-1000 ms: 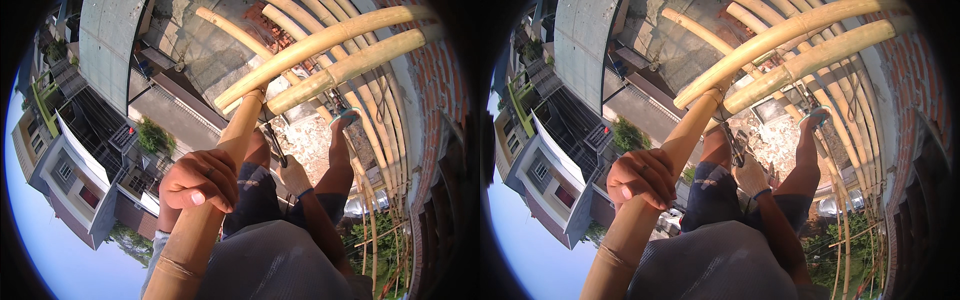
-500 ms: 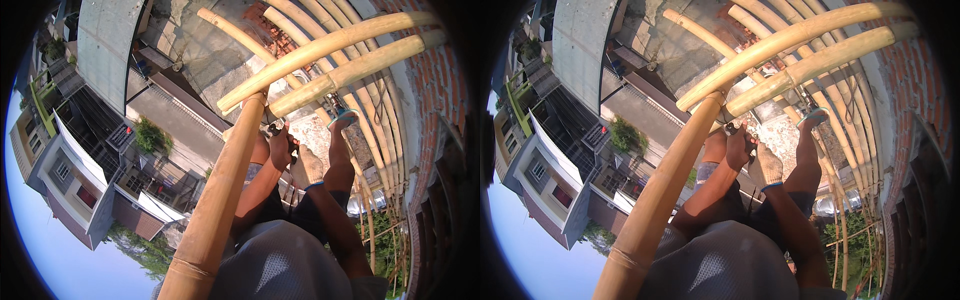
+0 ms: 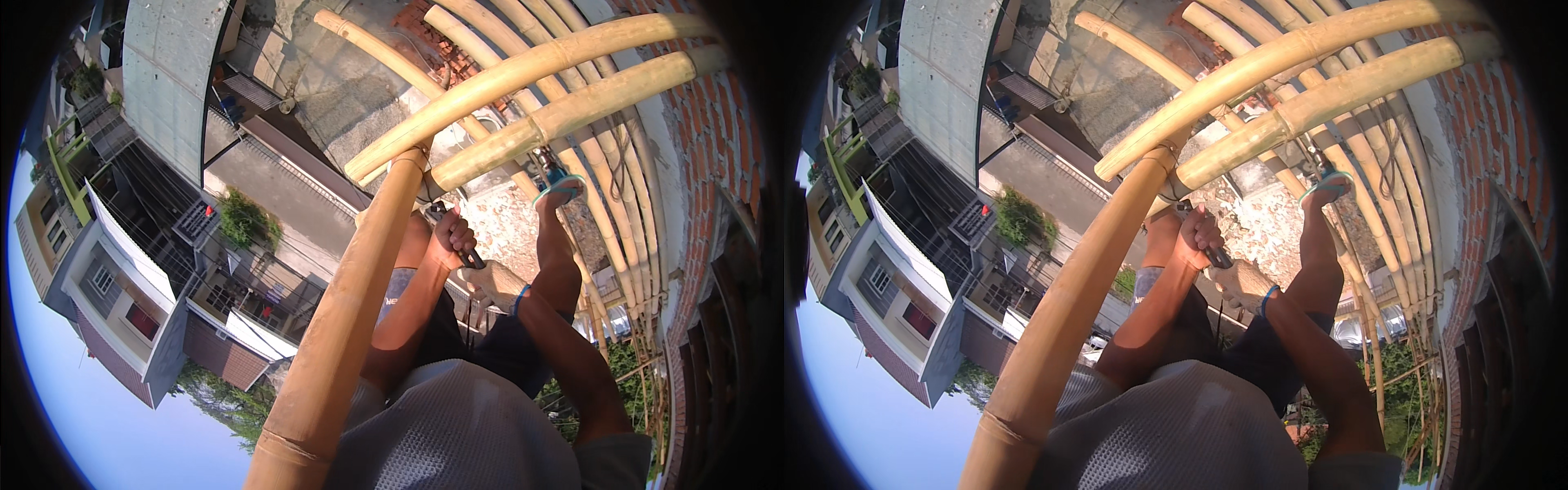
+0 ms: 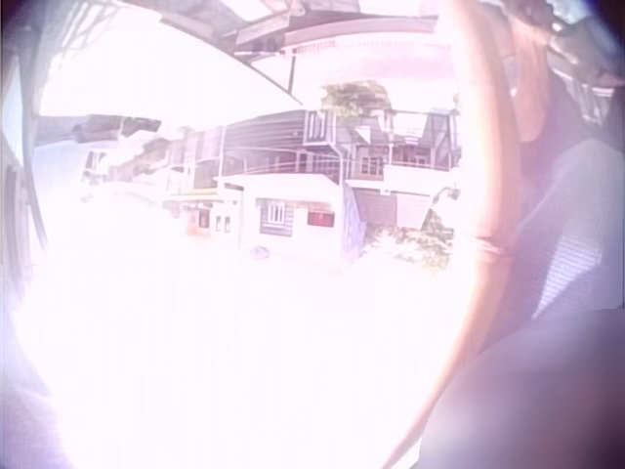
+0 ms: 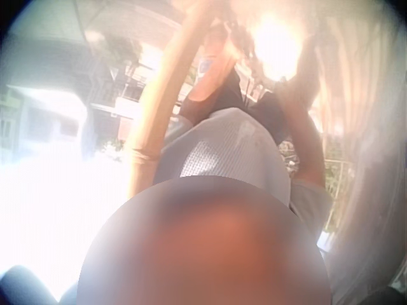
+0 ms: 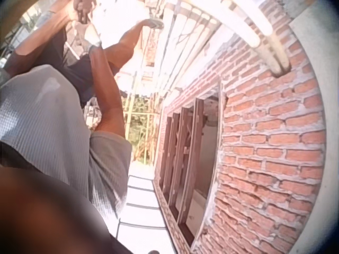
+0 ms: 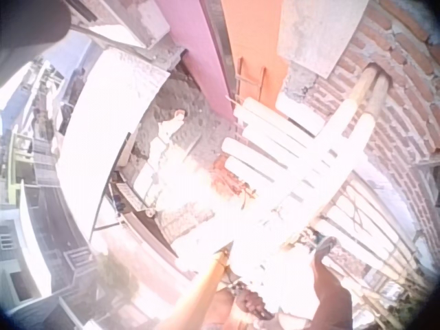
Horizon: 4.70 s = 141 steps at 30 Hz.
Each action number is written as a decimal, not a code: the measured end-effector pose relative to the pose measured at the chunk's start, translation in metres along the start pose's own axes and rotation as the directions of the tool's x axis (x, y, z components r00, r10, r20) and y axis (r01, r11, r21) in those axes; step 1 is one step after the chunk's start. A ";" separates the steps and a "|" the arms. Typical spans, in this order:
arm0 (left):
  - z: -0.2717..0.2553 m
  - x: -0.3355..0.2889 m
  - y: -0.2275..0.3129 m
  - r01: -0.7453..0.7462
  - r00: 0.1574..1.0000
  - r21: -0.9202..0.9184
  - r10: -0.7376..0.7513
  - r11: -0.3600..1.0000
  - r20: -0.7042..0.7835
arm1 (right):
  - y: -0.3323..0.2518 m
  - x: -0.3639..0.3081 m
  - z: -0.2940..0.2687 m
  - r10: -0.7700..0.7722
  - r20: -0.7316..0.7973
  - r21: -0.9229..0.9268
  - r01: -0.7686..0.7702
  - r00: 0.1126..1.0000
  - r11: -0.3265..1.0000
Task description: The person is assembling a bamboo scaffolding structure. They use a hammer to secure bamboo poles and tie them together with wire. The person moves around the scaffolding, adjusting and securing the poles to ensure stability.
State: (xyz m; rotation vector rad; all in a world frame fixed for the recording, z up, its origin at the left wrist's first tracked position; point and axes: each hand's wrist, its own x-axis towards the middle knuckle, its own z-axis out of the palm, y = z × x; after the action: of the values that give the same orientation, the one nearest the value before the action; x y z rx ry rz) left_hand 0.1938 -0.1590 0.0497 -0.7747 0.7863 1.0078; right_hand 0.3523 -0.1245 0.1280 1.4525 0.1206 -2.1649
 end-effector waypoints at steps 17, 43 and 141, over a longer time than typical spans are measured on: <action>0.078 -0.166 0.125 -0.658 0.553 0.714 0.798 0.240 0.241 | -0.003 0.035 -0.059 -0.239 0.376 0.161 0.190 0.895 0.968; 0.001 -0.065 0.149 0.169 0.932 0.735 0.348 -0.657 0.097 | 0.002 0.053 -0.060 -0.349 0.074 -0.433 0.345 0.934 0.833; 0.202 0.141 -0.002 0.202 0.453 0.416 0.462 -0.886 0.763 | -0.005 0.184 -0.718 -0.455 -0.635 -0.679 -0.169 0.624 0.715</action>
State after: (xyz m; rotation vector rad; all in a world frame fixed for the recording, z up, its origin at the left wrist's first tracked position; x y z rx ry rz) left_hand 0.2824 0.0707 0.0307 1.9281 2.2109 0.1359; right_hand 0.8977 0.0649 -0.3363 1.7857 1.2823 -1.1455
